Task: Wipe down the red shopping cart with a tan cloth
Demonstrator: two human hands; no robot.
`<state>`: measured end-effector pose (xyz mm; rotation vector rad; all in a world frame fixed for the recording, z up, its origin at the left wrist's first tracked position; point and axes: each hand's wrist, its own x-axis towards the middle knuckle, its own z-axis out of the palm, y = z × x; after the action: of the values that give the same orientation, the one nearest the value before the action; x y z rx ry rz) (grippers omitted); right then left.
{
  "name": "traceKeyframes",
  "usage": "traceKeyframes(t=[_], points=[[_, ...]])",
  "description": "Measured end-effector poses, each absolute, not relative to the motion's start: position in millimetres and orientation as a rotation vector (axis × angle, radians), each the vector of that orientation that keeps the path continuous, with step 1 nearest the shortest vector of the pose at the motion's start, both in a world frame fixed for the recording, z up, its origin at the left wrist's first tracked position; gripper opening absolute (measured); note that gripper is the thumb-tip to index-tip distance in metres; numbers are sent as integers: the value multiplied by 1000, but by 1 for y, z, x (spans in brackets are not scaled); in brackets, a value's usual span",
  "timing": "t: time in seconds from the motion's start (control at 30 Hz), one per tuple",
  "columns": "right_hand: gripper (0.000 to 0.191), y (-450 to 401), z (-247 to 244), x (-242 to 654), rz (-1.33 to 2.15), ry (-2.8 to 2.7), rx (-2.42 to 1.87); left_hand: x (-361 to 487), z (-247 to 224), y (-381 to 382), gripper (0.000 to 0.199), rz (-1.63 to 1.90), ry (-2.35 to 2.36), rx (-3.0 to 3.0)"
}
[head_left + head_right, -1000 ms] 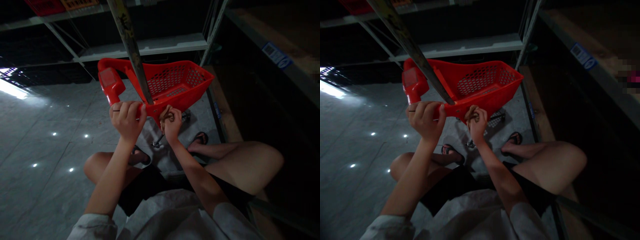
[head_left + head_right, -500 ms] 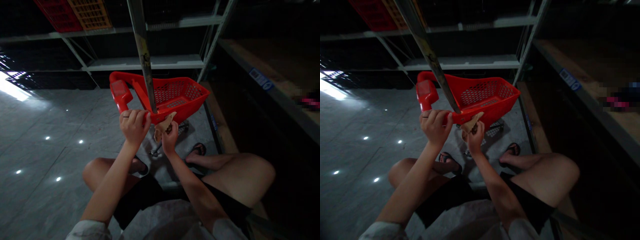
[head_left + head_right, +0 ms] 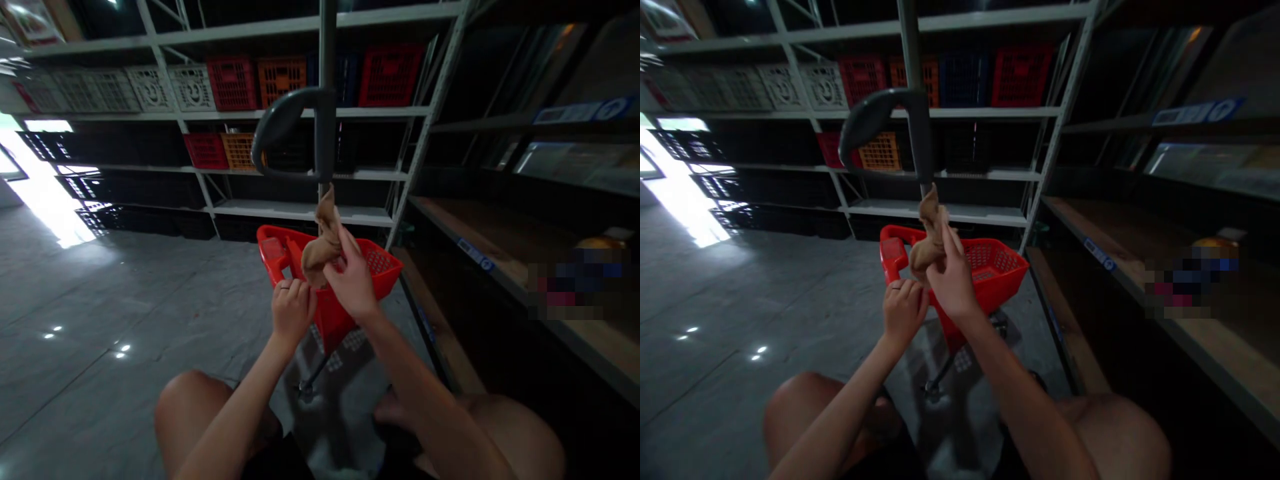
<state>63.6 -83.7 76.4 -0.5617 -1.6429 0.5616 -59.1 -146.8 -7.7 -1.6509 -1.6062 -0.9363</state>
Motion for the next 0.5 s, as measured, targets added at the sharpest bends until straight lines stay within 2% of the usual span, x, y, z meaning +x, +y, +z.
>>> traceKeyframes(t=[0.13,0.2,0.27,0.43,0.5], points=[[69,-51,163,67,497,-1665,-421,-49,-7,-149,15,-915,-1618,-1645],[62,-42,176,65,483,-1647,-438,-44,-7,-150,14,-907,-1622,-1637],[55,-43,158,63,533,-1598,-520,-39,-8,-150,13,-901,-1623,-1625],[37,-64,48,68,856,-1498,-764,-33,-12,-148,10,-837,-1605,-1627],[32,-67,29,74,987,-1534,-742,-33,-13,-147,9,-827,-1594,-1644]])
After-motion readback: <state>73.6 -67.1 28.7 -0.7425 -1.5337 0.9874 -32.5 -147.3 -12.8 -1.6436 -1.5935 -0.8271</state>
